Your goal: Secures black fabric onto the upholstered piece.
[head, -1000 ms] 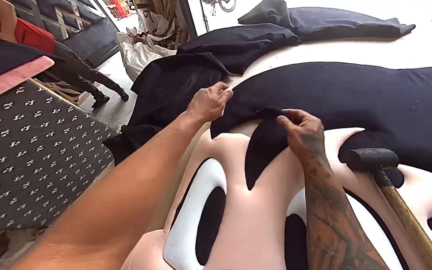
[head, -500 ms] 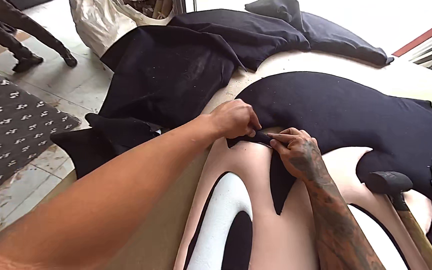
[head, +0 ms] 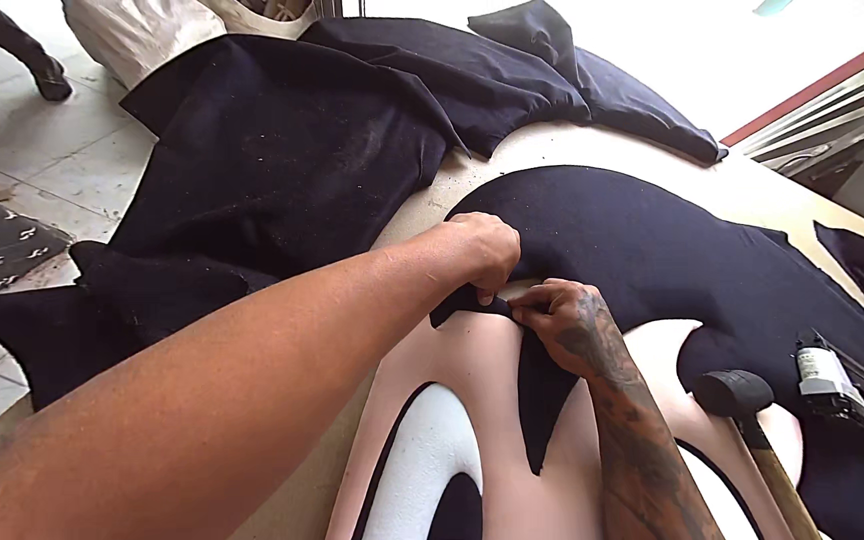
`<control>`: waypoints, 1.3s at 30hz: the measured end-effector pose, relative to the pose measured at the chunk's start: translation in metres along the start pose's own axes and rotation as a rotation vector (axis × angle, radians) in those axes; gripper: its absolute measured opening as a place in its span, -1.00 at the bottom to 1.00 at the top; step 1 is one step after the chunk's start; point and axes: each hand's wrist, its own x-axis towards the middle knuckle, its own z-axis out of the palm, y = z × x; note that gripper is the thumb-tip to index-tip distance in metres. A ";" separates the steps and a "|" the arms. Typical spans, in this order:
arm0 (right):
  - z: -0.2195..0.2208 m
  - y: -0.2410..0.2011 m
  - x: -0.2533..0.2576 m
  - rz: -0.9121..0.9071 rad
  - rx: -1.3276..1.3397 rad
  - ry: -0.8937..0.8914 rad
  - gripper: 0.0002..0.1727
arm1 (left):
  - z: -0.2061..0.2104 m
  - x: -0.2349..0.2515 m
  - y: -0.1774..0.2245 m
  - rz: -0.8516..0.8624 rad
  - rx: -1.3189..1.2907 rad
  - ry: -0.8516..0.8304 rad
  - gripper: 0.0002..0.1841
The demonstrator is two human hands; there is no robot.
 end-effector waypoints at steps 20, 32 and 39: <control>-0.012 0.036 -0.007 0.099 0.607 0.303 -0.81 | 0.090 -0.119 -0.063 -0.236 -0.051 0.419 -0.44; -0.039 0.020 -0.007 0.236 1.252 0.061 -0.47 | 0.038 -0.030 0.046 0.157 -0.231 1.158 -0.86; -0.023 0.035 0.003 0.230 1.082 0.308 -0.64 | 0.042 0.000 0.019 0.487 -0.404 0.782 -0.38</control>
